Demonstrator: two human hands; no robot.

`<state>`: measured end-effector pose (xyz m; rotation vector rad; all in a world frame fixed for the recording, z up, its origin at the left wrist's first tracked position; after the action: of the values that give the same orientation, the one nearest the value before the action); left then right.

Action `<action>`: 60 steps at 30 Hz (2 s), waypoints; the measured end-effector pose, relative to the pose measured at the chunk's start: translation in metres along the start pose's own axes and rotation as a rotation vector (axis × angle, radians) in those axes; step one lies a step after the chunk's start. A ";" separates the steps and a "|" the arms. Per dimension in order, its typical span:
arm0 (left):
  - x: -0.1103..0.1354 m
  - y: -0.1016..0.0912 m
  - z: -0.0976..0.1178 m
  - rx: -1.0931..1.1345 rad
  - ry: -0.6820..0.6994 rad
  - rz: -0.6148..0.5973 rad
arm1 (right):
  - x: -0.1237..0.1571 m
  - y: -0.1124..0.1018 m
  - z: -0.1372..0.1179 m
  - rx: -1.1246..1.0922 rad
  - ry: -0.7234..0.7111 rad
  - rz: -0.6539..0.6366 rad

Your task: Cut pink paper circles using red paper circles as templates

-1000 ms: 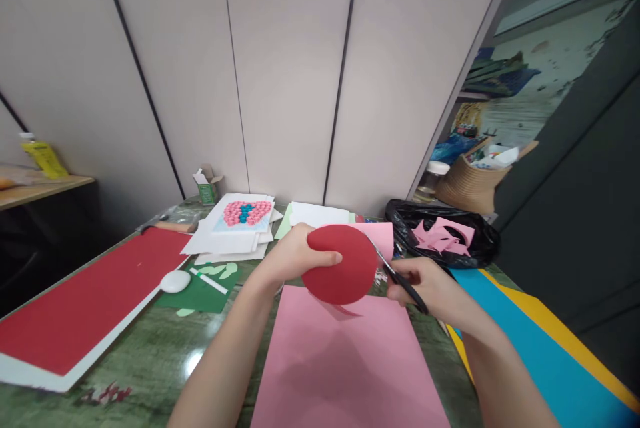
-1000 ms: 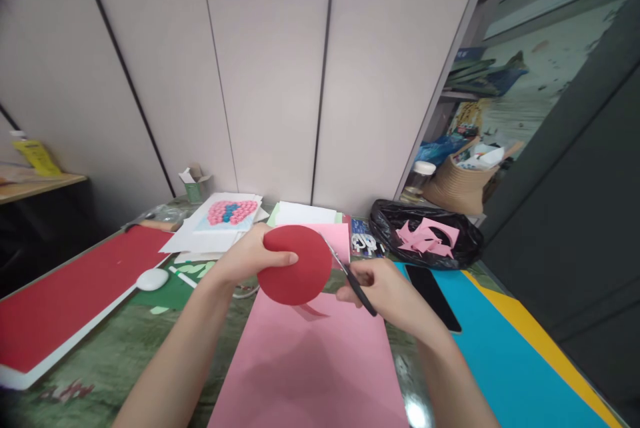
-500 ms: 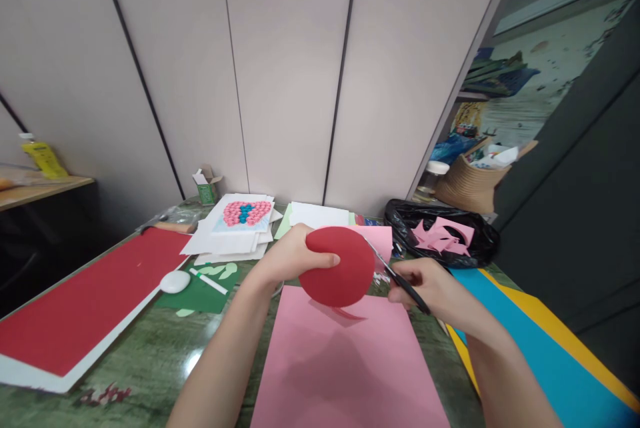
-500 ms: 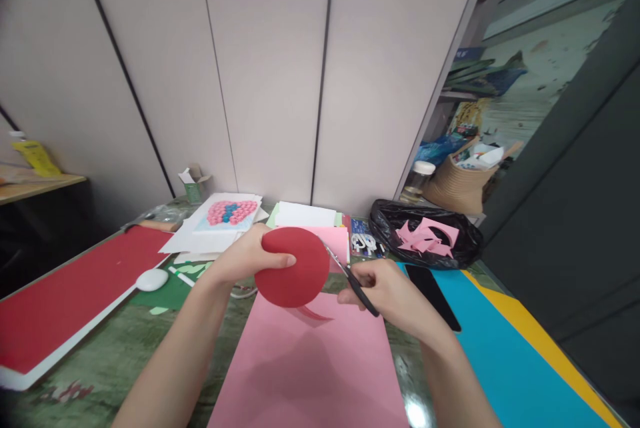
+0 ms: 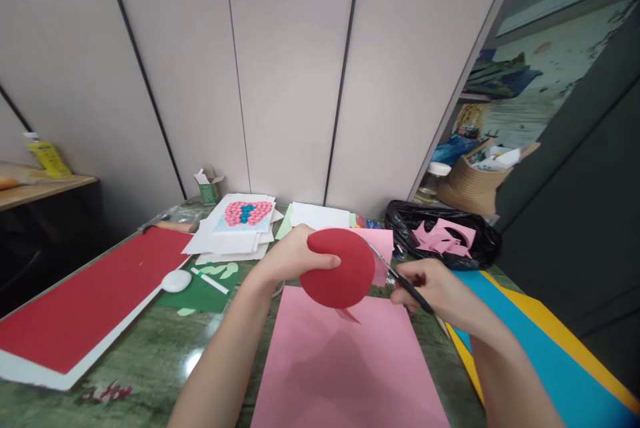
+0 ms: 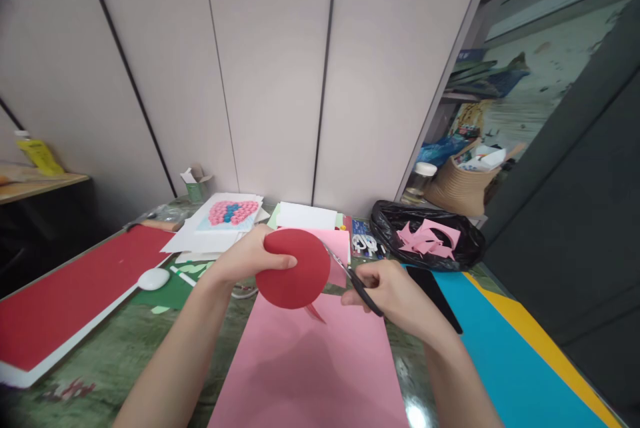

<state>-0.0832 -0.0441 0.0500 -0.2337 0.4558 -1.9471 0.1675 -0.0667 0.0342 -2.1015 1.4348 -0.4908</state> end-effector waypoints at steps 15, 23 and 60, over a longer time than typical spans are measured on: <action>0.005 0.002 0.006 -0.172 -0.019 -0.021 | 0.017 -0.034 0.004 0.014 -0.019 -0.006; -0.004 0.030 0.005 -0.388 0.140 -0.312 | 0.009 -0.001 -0.016 -0.077 -0.092 0.160; -0.023 0.024 -0.003 0.585 0.244 0.637 | 0.032 0.001 -0.024 -0.152 -0.299 0.275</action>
<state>-0.0551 -0.0312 0.0381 0.4787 0.0762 -1.3989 0.1647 -0.1020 0.0519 -1.9465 1.5860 0.0395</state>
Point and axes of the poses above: each hand's wrist, its own x-axis away from the middle knuckle, its own y-axis out of the palm, z = x × y, the point moved 1 cm from there along -x, towards the middle knuckle, and after that the axes turned 3 degrees about -x, right-handed, at the moved point
